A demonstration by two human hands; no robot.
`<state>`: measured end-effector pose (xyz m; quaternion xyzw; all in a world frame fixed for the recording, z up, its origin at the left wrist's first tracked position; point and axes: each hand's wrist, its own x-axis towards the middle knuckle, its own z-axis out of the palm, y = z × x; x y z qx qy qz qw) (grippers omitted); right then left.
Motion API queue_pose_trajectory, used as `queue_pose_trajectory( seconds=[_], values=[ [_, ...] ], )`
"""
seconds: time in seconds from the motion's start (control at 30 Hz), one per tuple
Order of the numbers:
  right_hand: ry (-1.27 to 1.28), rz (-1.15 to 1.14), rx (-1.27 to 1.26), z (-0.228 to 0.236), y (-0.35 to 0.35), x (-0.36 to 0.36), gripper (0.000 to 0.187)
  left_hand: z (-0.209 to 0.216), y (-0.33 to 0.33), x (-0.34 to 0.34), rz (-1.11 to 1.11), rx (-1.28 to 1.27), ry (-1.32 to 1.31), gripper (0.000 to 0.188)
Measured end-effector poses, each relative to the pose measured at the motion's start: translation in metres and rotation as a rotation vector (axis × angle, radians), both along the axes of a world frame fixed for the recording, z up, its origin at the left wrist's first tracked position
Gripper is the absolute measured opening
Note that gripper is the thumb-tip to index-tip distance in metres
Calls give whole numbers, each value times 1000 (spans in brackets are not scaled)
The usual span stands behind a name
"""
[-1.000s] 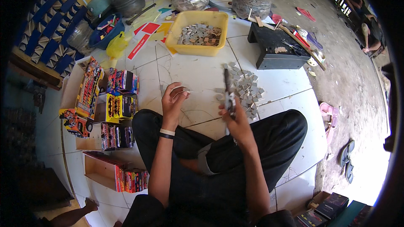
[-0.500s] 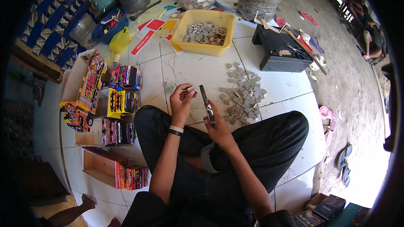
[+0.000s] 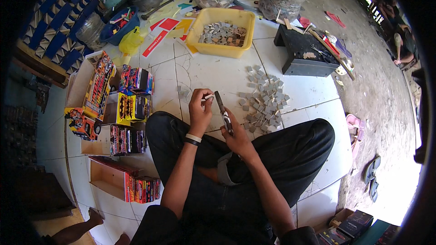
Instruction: The person sits on the floor and pours small metal pieces from a yellow container onto the tiled floor. They then use pliers to pick up individual pieces, trim their edges, and place them back on the floor in a pile.
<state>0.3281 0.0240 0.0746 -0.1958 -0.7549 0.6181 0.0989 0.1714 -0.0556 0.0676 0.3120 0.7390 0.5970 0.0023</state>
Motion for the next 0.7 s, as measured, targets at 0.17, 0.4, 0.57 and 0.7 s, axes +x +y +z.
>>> queue_pose_trajectory(
  seconds=[0.17,0.4,0.57,0.7],
  values=[
    [129,-8,51,-6,-1,0,72,6,-2,2,30,-57,74,15],
    [88,-3,47,-7,-2,2,74,10,-5,-1,39,-78,98,12],
    [43,-1,6,-4,-2,1,75,9,-5,-1,18,-38,92,12],
    [50,3,16,-2,-1,1,74,8,-5,-1,31,-44,92,13]
  ],
)
